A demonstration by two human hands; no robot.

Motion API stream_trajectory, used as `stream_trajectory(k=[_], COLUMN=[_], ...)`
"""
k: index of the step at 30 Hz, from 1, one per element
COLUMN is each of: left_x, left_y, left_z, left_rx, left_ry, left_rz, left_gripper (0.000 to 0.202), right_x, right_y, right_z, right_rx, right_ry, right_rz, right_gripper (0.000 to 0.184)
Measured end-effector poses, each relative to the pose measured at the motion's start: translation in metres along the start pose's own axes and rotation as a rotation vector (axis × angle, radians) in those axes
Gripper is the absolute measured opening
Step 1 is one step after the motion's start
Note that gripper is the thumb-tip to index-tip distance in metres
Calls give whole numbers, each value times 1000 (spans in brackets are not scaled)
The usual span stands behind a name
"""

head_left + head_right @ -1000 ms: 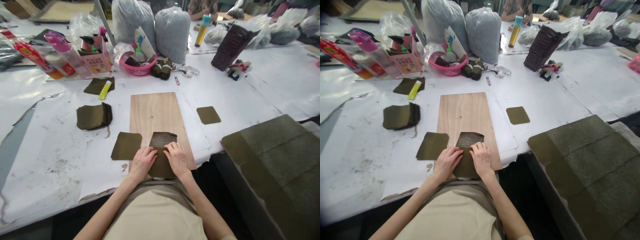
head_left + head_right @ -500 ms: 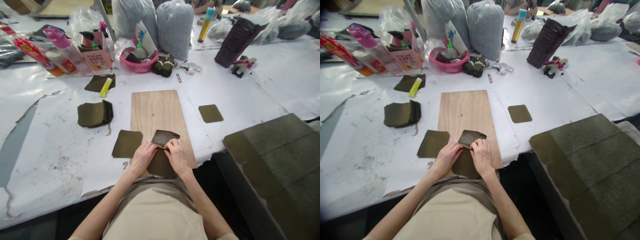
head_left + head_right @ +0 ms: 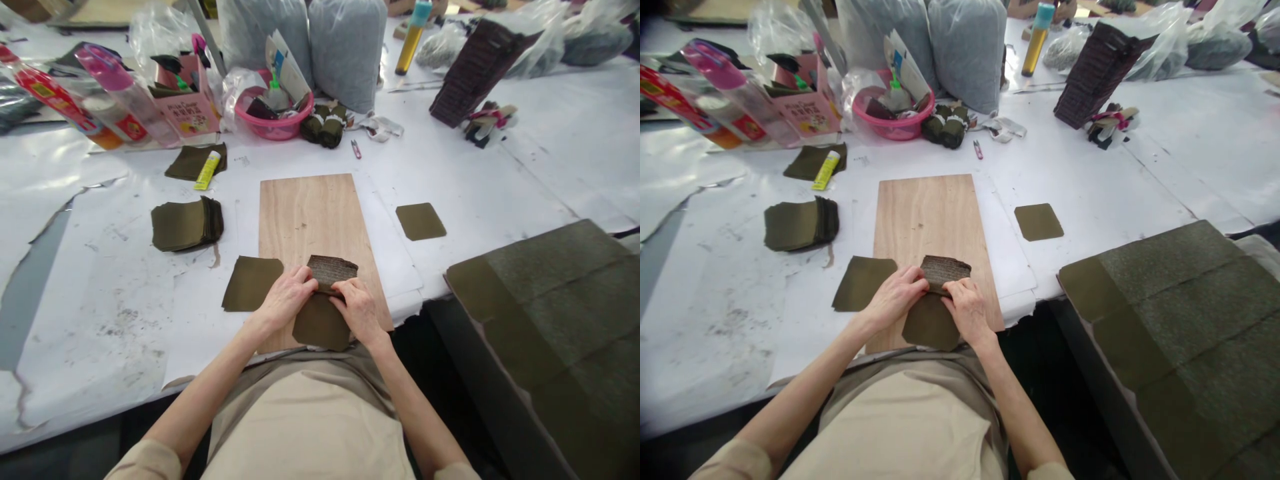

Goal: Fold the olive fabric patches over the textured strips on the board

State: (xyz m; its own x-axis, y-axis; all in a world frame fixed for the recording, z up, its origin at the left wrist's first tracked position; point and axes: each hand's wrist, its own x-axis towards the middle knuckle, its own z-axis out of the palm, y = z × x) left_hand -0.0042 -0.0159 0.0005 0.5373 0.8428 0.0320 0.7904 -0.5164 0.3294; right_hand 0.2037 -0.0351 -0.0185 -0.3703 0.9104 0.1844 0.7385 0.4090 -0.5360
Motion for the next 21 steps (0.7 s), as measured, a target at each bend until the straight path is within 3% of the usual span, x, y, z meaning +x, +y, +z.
stream_trajectory(k=[8, 12, 17, 21], left_x=[-2, 0, 0, -1], left_y=[-8, -9, -12, -18], left_z=[7, 4, 4, 9], left_rx=[-68, -106, -151, -160], left_ry=[6, 11, 1, 21], left_rz=[-21, -14, -20, -13], left_gripper=[11, 11, 10, 10], right_x=[-18, -13, 5, 11], right_y=[29, 23, -2, -6], right_z=[-20, -27, -9, 10], right_rx=[-100, -90, -33, -45], right_ry=[50, 97, 12, 2], right_rz=[98, 98, -4, -4], right_gripper=[11, 18, 16, 12])
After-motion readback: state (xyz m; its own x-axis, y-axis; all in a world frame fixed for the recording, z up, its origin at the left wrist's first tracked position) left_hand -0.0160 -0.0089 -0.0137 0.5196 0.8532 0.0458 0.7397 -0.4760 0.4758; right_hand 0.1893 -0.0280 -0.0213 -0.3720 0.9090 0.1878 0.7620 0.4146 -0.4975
